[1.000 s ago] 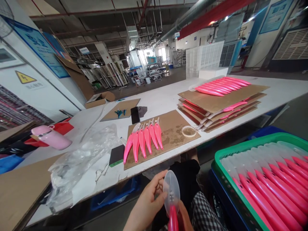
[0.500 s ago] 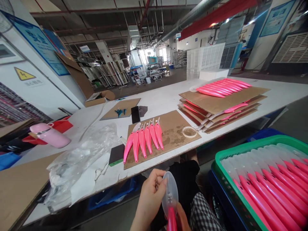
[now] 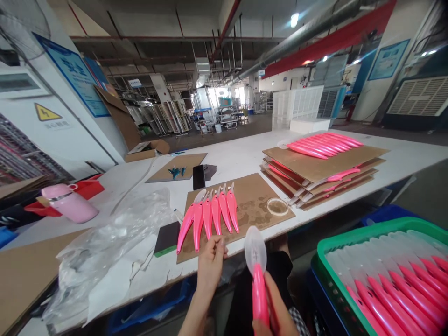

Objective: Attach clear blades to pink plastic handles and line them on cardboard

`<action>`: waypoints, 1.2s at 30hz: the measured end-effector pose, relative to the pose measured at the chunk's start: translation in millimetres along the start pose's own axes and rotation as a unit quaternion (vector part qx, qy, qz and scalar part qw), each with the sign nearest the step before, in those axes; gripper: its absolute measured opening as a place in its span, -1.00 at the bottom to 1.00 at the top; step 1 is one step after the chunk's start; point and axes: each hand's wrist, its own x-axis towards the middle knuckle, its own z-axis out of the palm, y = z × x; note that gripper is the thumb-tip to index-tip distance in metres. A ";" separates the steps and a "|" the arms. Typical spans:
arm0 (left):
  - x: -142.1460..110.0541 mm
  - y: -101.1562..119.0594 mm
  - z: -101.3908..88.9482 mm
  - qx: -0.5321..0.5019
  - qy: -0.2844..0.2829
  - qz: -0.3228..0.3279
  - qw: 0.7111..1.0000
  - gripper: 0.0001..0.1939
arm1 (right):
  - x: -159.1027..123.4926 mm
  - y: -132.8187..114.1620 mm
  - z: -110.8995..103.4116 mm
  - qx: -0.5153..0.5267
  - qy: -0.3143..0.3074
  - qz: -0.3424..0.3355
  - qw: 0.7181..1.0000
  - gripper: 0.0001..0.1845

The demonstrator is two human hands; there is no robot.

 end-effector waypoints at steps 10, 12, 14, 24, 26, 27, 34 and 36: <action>25.8 -36.6 14.2 0.102 0.029 0.128 0.986 -0.77 | 217.7 -22.4 -5.0 -0.164 -0.004 -0.049 0.985 -0.49; 23.6 -42.5 17.3 0.121 0.055 0.161 0.978 -0.74 | 249.0 -17.6 9.3 -0.184 -0.007 -0.034 0.982 -0.54; 23.6 -49.0 21.1 0.146 0.082 0.200 0.965 -0.70 | 273.2 -11.9 25.4 -0.202 -0.007 -0.015 0.979 -0.61; 30.3 -61.8 20.1 0.226 0.077 0.256 0.937 -0.68 | 290.4 10.9 47.4 -0.222 -0.003 -0.049 0.974 -0.70; 29.8 -60.9 18.8 0.229 0.075 0.258 0.936 -0.70 | 277.6 16.2 27.1 -0.248 0.011 -0.056 0.967 -0.66; 29.3 -60.0 18.2 0.230 0.074 0.258 0.935 -0.71 | 270.1 19.1 13.4 -0.265 0.020 -0.058 0.962 -0.63; 28.0 -47.4 12.9 0.234 0.041 0.243 0.940 -0.76 | 215.1 34.8 -78.7 -0.361 0.054 -0.040 0.930 -0.63; 29.3 -43.0 10.8 0.213 0.034 0.213 0.953 -0.75 | 198.9 31.6 -84.3 -0.358 0.050 -0.046 0.931 -0.72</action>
